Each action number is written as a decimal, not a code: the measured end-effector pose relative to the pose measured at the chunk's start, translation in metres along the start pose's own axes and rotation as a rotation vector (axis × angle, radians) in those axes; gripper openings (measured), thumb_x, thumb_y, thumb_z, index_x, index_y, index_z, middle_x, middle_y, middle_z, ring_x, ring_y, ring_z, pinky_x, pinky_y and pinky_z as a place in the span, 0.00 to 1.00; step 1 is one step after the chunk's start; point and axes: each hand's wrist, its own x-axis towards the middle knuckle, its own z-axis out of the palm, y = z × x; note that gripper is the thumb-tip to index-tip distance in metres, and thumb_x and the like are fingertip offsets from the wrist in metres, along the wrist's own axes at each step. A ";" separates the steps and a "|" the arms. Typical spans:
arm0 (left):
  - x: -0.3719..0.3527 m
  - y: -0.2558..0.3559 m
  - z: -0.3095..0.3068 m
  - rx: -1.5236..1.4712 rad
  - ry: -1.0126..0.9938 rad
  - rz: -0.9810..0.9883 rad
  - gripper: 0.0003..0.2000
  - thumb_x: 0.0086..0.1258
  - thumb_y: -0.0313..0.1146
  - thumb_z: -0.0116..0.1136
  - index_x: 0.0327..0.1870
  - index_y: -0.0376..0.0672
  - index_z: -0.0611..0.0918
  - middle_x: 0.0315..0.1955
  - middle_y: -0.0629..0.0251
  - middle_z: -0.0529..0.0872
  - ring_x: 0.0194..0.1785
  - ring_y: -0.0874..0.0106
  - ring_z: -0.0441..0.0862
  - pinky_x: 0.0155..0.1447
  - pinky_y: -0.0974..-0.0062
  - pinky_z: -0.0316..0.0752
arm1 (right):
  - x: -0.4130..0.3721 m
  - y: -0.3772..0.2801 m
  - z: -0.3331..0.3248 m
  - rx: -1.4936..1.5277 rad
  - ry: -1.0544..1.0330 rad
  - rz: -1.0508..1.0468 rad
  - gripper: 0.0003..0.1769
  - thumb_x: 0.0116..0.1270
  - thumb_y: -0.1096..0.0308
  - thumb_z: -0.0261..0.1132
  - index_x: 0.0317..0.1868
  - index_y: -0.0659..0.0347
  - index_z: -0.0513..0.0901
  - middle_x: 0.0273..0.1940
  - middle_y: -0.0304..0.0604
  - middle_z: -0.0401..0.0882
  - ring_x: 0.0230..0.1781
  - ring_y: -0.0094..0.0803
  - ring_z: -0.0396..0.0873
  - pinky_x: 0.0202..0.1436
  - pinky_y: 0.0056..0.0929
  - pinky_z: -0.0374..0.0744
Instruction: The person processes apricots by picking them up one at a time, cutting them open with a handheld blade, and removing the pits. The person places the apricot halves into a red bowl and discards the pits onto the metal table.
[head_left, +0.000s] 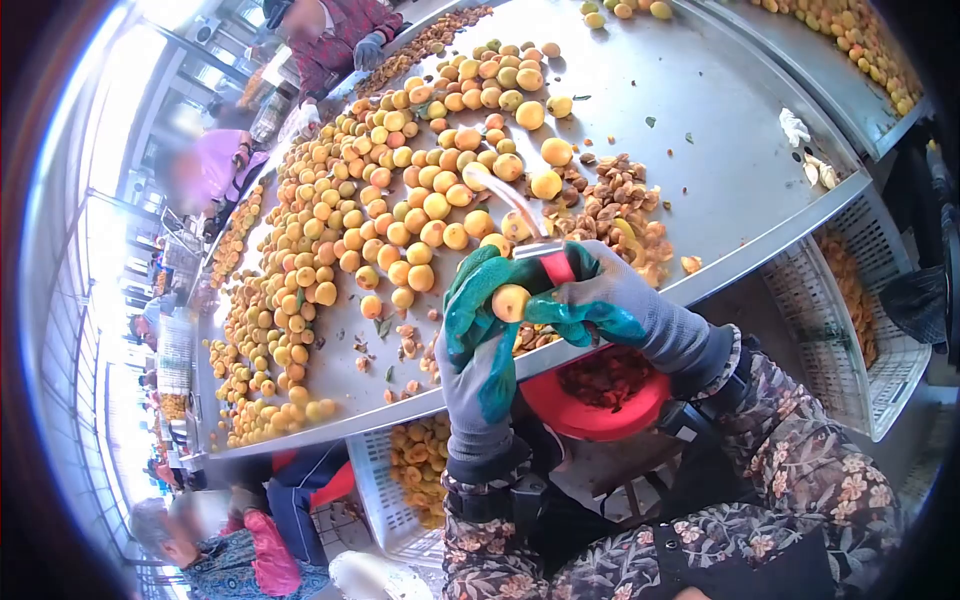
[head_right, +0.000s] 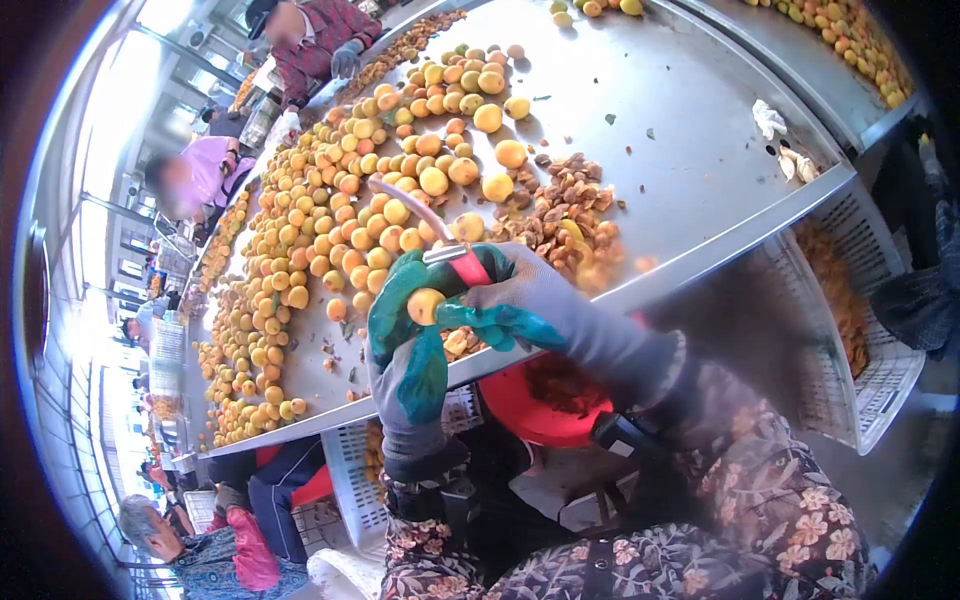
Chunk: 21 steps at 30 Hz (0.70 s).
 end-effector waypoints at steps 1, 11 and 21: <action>-0.001 0.001 0.003 -0.081 -0.004 -0.001 0.21 0.67 0.24 0.48 0.62 0.32 0.69 0.58 0.56 0.74 0.60 0.67 0.72 0.65 0.71 0.63 | 0.000 0.002 0.000 -0.008 0.004 0.004 0.20 0.58 0.72 0.67 0.52 0.64 0.78 0.28 0.37 0.81 0.16 0.18 0.71 0.17 0.17 0.68; -0.015 0.013 0.003 0.001 0.014 0.045 0.29 0.56 0.23 0.54 0.63 0.31 0.67 0.62 0.53 0.69 0.66 0.63 0.65 0.69 0.66 0.57 | -0.003 0.013 -0.005 0.162 -0.098 -0.027 0.17 0.60 0.75 0.63 0.51 0.66 0.78 0.26 0.37 0.78 0.16 0.20 0.72 0.17 0.19 0.68; -0.016 0.009 0.002 0.026 0.023 -0.015 0.26 0.56 0.29 0.60 0.59 0.32 0.73 0.59 0.53 0.71 0.65 0.61 0.67 0.69 0.65 0.57 | -0.005 0.013 0.001 0.003 -0.029 -0.124 0.20 0.59 0.76 0.65 0.53 0.67 0.76 0.40 0.39 0.82 0.36 0.21 0.79 0.37 0.18 0.77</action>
